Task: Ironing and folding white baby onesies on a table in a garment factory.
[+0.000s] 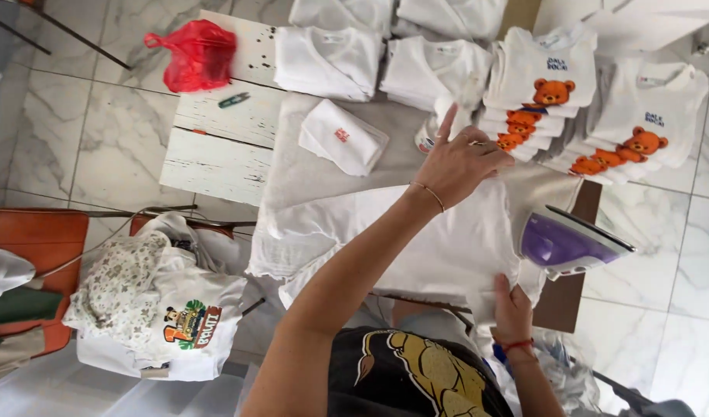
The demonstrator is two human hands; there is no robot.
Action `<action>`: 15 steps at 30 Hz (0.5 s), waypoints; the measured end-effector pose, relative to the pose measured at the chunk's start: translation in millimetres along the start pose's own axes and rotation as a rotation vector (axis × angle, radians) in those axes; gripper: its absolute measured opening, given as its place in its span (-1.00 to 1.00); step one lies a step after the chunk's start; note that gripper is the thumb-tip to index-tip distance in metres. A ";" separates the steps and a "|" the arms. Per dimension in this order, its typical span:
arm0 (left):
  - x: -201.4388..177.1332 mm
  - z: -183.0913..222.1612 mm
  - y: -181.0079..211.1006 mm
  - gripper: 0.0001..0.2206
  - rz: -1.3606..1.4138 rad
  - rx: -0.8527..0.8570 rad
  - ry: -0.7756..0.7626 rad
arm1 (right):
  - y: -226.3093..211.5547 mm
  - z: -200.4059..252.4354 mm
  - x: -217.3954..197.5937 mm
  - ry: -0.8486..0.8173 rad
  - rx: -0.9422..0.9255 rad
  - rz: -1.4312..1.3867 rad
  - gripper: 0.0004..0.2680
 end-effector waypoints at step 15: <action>9.8 268.9 4.9 -0.87 0.009 -1.256 -0.135 | 36.7 -73.9 -39.6 0.433 -0.620 -0.047 -0.70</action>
Point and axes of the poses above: each hand's wrist, its own z-axis away from the middle knuckle, its own x-axis out of the palm, y = z × x, the point moved 1 cm from there along -z, towards the middle knuckle, and after that the axes turned 8 degrees about -y, right-handed, at the moved point
